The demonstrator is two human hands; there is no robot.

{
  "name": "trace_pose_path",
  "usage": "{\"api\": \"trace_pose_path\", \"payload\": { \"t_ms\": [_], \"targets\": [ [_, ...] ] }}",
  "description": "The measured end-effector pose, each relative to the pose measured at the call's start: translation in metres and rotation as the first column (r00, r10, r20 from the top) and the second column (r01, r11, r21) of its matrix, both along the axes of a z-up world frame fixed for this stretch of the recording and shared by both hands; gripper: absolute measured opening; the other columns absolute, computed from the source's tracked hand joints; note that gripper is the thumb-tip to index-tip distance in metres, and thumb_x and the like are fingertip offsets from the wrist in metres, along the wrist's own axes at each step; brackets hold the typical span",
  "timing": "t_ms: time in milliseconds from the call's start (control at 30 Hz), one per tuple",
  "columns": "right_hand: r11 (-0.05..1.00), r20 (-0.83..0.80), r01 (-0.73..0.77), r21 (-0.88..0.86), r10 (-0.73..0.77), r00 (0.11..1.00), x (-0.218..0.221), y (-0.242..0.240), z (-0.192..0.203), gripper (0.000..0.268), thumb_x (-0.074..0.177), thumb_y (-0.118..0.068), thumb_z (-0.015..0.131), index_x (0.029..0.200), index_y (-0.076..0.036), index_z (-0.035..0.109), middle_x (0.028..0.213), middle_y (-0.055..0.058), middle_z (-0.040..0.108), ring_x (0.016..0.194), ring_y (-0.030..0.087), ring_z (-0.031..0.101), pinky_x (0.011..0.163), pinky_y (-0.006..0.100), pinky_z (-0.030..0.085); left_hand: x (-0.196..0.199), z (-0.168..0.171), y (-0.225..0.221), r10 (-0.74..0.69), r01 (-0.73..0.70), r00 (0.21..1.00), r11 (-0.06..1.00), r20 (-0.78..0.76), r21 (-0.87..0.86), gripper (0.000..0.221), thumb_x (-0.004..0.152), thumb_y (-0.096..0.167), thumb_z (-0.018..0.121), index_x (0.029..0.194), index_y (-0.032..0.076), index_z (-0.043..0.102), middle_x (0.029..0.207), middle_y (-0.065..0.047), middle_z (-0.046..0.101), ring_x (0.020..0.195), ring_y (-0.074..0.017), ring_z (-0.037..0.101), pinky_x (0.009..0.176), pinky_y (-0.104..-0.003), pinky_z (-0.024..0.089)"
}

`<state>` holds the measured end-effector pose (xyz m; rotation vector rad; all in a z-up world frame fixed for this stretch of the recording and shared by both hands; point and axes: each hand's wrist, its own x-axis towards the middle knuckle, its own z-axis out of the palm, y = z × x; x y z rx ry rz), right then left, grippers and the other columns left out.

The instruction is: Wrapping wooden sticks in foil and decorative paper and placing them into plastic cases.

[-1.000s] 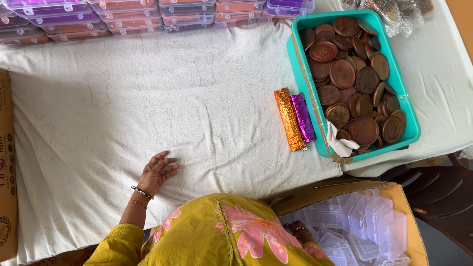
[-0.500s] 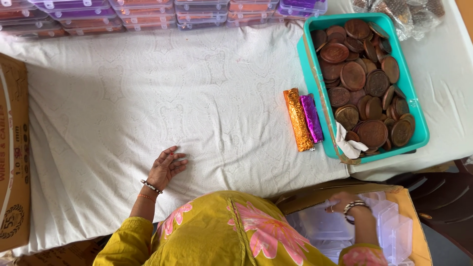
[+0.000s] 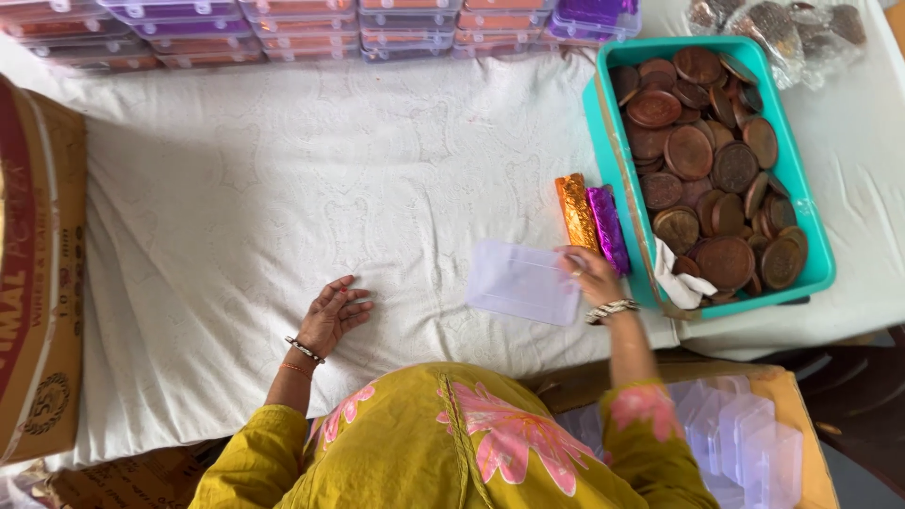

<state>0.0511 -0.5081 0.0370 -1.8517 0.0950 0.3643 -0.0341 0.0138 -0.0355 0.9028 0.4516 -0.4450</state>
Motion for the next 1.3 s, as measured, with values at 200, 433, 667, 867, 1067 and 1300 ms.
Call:
{"api": "trace_pose_path", "payload": {
  "t_ms": [200, 433, 667, 867, 1067, 1300],
  "targets": [
    [0.976, -0.192, -0.143, -0.165, 0.11, 0.975, 0.015, 0.141, 0.005, 0.04, 0.098, -0.043, 0.062, 0.124, -0.015, 0.072, 0.108, 0.007, 0.077, 0.093, 0.018, 0.072, 0.077, 0.029, 0.061, 0.006, 0.001, -0.013, -0.077, 0.076, 0.997, 0.991, 0.003, 0.112, 0.053, 0.101, 0.037, 0.051, 0.147, 0.011, 0.044, 0.123, -0.013, 0.07, 0.111, -0.0258, 0.071, 0.096, -0.043, 0.059],
    [0.956, -0.129, -0.291, 0.035, 0.293, 0.947, 0.016, 0.145, 0.025, 0.043, 0.093, -0.04, 0.068, 0.13, -0.017, 0.066, 0.12, 0.005, 0.072, 0.106, 0.016, 0.071, 0.082, 0.035, 0.062, 0.018, 0.038, -0.061, -0.312, 0.283, 0.944, 0.933, 0.108, 0.221, 0.078, 0.081, 0.044, 0.072, 0.148, 0.018, 0.042, 0.126, -0.008, 0.068, 0.117, -0.0267, 0.068, 0.099, -0.05, 0.057],
    [0.417, 0.565, 0.521, -0.744, -0.023, 0.825, -0.011, -0.026, 0.078, 0.033, 0.097, -0.036, 0.072, 0.122, -0.015, 0.07, 0.126, 0.014, 0.068, 0.115, 0.037, 0.063, 0.095, 0.049, 0.05, 0.023, -0.002, -0.052, -0.045, 0.044, 0.999, 0.983, 0.004, 0.178, 0.053, 0.088, 0.03, 0.072, 0.135, 0.014, 0.052, 0.119, -0.008, 0.07, 0.114, -0.0253, 0.068, 0.092, -0.046, 0.06],
    [0.237, 0.136, 0.206, -0.949, -0.282, 0.95, -0.02, -0.085, 0.072, 0.038, 0.093, -0.047, 0.07, 0.12, -0.021, 0.073, 0.119, 0.013, 0.071, 0.112, 0.039, 0.063, 0.096, 0.052, 0.049, 0.018, -0.007, -0.053, -0.003, 0.002, 1.0, 0.994, 0.008, 0.11, 0.048, 0.092, 0.026, 0.069, 0.135, 0.013, 0.049, 0.12, -0.009, 0.07, 0.114, -0.026, 0.068, 0.09, -0.043, 0.061],
    [0.182, 0.386, 0.417, -0.89, -0.187, 0.904, -0.008, -0.11, 0.052, 0.029, 0.101, -0.042, 0.067, 0.103, -0.014, 0.076, 0.106, 0.016, 0.073, 0.1, 0.04, 0.068, 0.088, 0.051, 0.054, 0.015, -0.018, -0.048, -0.002, -0.003, 0.999, 0.994, 0.052, 0.109, 0.048, 0.093, 0.026, 0.066, 0.135, 0.011, 0.047, 0.124, -0.01, 0.068, 0.114, -0.0265, 0.068, 0.089, -0.044, 0.062],
    [0.793, 0.658, 0.544, -0.275, -0.257, 0.708, 0.019, 0.089, 0.067, 0.021, 0.105, -0.026, 0.067, 0.101, -0.006, 0.07, 0.093, 0.005, 0.072, 0.083, 0.018, 0.068, 0.077, 0.033, 0.054, 0.019, -0.002, -0.05, -0.032, 0.03, 0.999, 0.994, 0.013, 0.105, 0.052, 0.094, 0.033, 0.063, 0.138, 0.012, 0.044, 0.125, -0.012, 0.068, 0.114, -0.0254, 0.069, 0.094, -0.043, 0.062]
  ]
}}
